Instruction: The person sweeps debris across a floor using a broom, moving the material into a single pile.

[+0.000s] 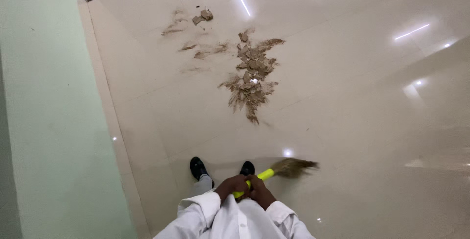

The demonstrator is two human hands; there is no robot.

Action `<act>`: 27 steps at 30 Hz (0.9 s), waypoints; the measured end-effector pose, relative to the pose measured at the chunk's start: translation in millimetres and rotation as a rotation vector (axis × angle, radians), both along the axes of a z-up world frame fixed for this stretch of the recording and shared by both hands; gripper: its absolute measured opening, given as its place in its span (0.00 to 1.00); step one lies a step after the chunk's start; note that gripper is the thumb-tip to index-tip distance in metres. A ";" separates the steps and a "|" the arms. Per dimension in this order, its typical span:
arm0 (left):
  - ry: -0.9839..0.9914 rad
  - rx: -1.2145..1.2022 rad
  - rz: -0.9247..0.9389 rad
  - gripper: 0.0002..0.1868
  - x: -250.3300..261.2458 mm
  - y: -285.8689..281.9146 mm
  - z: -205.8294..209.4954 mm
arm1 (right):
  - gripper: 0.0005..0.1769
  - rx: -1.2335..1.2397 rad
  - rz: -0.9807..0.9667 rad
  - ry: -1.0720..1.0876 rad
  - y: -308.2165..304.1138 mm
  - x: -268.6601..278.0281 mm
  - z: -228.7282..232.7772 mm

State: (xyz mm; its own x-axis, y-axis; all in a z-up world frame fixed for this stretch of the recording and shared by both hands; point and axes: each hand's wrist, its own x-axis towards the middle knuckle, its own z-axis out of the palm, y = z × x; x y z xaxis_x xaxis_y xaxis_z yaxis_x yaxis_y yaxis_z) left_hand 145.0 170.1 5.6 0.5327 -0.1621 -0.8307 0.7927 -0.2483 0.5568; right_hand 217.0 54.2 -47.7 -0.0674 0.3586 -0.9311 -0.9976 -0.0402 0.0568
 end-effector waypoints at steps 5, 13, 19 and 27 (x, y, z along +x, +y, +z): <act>-0.047 0.269 0.217 0.22 -17.3 3.8 0.7 | 0.16 -0.042 0.226 -0.009 42.6 1.6 24.8; -0.151 0.423 0.469 0.38 -14.8 25.1 0.4 | 0.23 0.152 0.463 -0.525 93.8 19.7 35.6; -0.204 0.384 0.367 0.48 2.4 18.5 13.7 | 0.16 0.078 0.143 -0.698 69.3 29.9 39.5; -0.179 0.058 0.265 0.36 34.4 -23.3 -12.3 | 0.19 0.018 -0.103 -0.437 -7.8 26.2 43.2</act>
State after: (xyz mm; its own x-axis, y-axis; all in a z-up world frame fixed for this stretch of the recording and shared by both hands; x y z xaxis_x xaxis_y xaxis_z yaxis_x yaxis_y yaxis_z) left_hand 179.4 146.9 -6.7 0.6882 0.0464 -0.7241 0.7250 -0.0813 0.6839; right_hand 243.2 46.4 -4.5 0.3676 0.3591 -0.8578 -0.9266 0.0632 -0.3706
